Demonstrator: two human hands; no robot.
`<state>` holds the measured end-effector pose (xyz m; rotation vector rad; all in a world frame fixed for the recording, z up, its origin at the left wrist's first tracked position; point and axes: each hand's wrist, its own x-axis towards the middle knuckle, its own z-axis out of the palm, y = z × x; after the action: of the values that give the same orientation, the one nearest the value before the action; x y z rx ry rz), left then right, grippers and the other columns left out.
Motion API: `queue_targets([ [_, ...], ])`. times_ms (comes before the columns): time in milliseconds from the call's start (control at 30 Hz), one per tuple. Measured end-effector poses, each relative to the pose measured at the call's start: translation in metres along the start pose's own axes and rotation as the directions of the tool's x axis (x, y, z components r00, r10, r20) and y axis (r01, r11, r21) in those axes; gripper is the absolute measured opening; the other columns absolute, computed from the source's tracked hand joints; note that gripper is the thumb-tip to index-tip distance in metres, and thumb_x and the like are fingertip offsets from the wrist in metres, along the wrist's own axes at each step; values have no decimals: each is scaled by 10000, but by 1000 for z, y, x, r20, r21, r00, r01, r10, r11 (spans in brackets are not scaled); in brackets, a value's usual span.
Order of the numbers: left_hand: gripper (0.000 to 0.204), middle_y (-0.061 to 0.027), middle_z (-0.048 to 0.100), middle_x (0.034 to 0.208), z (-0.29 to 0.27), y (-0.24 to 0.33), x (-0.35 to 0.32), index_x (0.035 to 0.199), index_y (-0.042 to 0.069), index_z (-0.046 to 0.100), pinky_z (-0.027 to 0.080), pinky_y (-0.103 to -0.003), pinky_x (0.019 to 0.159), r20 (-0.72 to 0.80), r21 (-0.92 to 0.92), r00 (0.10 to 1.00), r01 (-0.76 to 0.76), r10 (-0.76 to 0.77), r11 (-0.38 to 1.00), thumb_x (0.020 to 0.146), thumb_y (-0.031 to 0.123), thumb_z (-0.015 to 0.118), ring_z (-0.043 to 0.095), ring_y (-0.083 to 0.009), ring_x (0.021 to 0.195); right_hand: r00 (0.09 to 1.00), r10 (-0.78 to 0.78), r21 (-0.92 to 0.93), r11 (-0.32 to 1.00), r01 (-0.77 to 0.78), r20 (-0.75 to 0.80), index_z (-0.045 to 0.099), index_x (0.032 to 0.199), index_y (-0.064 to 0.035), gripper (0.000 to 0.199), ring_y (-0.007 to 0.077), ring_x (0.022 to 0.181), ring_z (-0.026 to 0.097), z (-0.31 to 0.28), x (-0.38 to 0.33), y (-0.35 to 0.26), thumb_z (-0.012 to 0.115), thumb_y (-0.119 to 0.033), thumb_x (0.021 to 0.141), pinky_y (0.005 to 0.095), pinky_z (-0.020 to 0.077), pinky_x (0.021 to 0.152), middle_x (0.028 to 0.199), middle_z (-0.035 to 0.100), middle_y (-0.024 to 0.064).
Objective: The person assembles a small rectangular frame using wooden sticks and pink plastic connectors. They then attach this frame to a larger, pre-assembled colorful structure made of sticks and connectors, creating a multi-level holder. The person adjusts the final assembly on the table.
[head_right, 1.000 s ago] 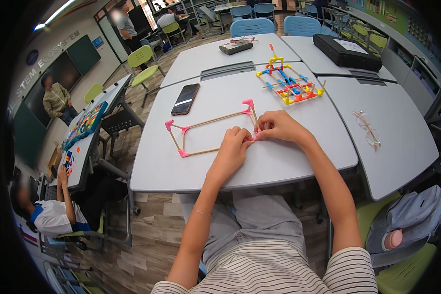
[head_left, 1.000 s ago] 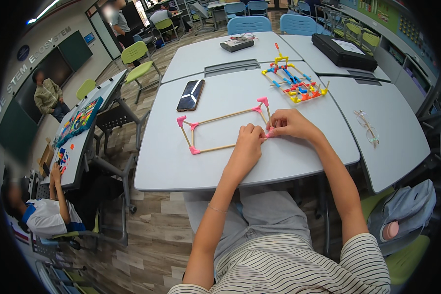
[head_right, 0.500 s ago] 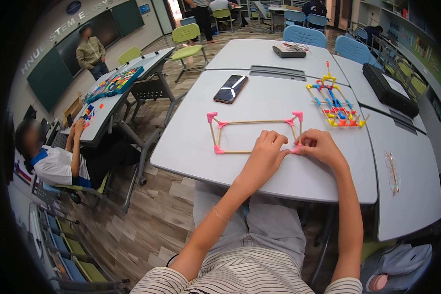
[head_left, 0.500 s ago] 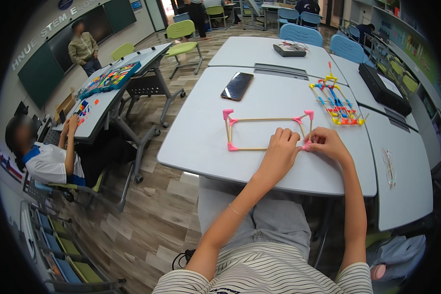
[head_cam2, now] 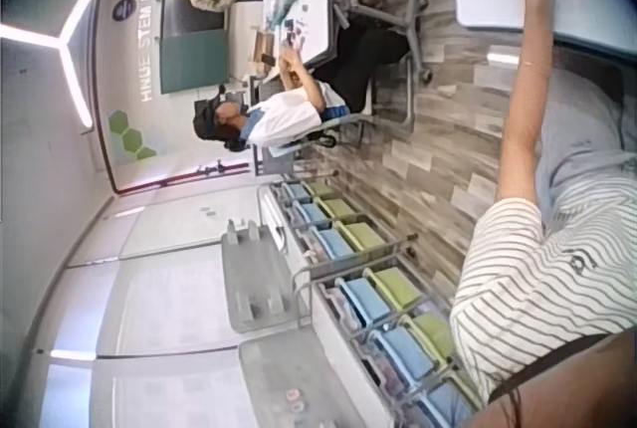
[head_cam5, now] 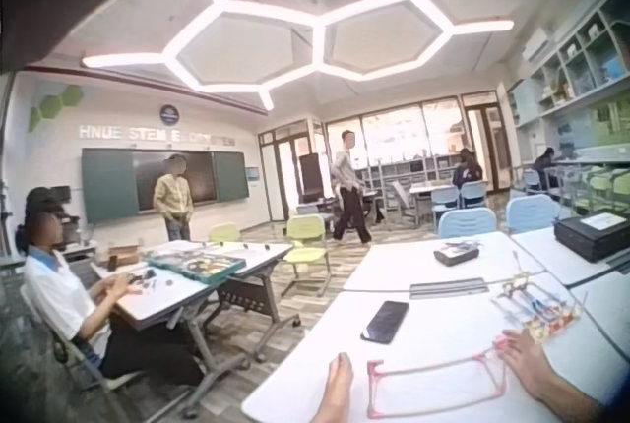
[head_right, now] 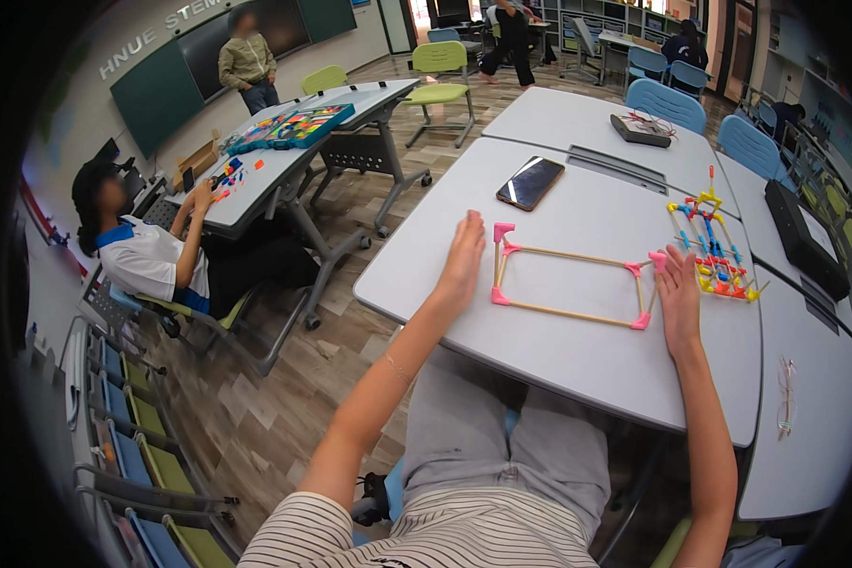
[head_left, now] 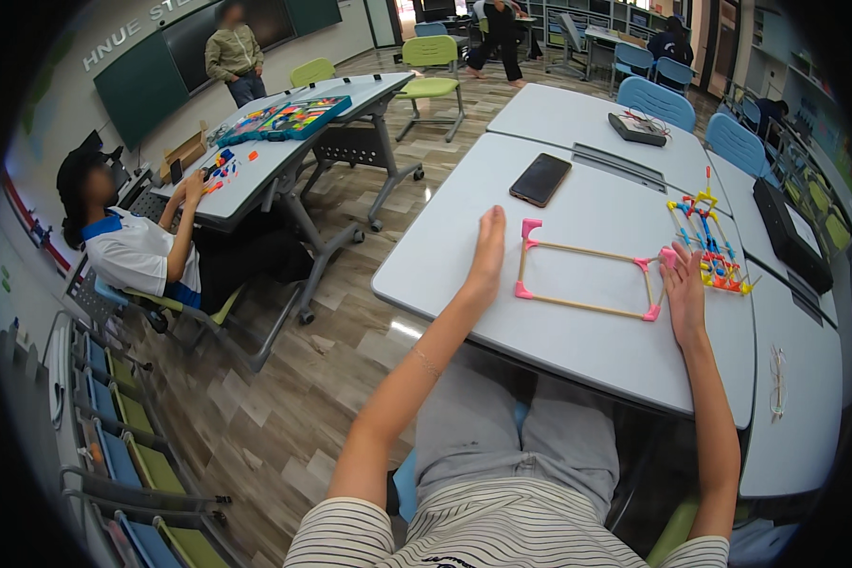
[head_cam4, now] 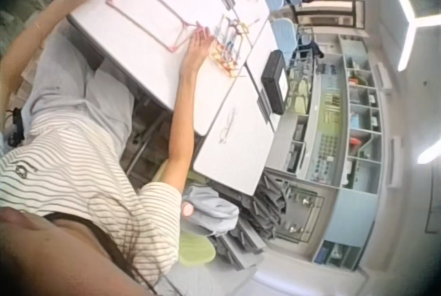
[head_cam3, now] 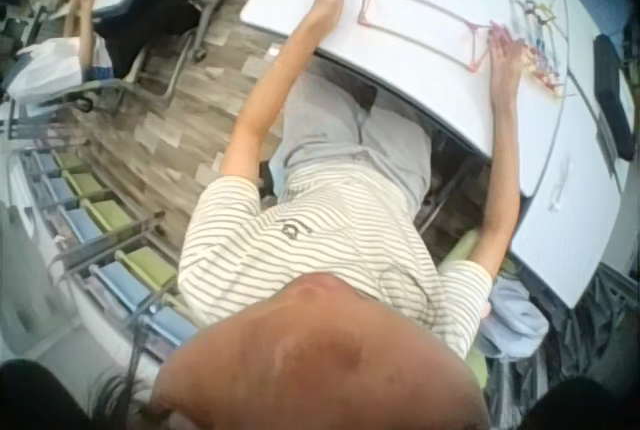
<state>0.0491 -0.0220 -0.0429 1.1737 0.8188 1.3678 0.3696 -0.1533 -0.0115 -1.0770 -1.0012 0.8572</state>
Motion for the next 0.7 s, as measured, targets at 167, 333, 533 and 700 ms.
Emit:
queue_targets([
  [167,676,-136,441,1418,40,34,-20,1383,18,446,218,-348,1150,90,-10,975,203,-201,979,1014,568,310,318,-220,1373,997,69,221,974,-60,-33,301,1449,58,814,268,1433,270,28,15,10,361,-607,982,360,203,1188,1477,350,246],
  [333,635,-112,476,1394,36,24,-14,1313,7,544,236,-323,1136,134,-19,966,224,-219,974,1038,511,274,355,-195,1337,996,80,208,975,-73,-27,302,1457,51,758,242,1434,278,37,18,15,352,-557,1006,350,211,1182,1478,373,229],
  [533,544,-107,566,1308,44,16,-11,1256,3,577,299,-320,1089,137,43,973,184,-188,982,1049,425,301,442,-173,1233,997,62,182,982,-54,-38,341,1434,66,695,229,1404,333,27,24,28,360,-496,1026,344,252,1160,1458,408,215],
  [700,484,-121,593,1287,50,33,-21,1182,-16,582,337,-285,1049,61,-13,972,230,-229,973,1038,386,354,485,-159,1158,996,62,143,988,-52,-67,416,1387,74,606,223,1349,411,32,30,36,348,-421,1045,322,296,1128,1387,492,190],
])
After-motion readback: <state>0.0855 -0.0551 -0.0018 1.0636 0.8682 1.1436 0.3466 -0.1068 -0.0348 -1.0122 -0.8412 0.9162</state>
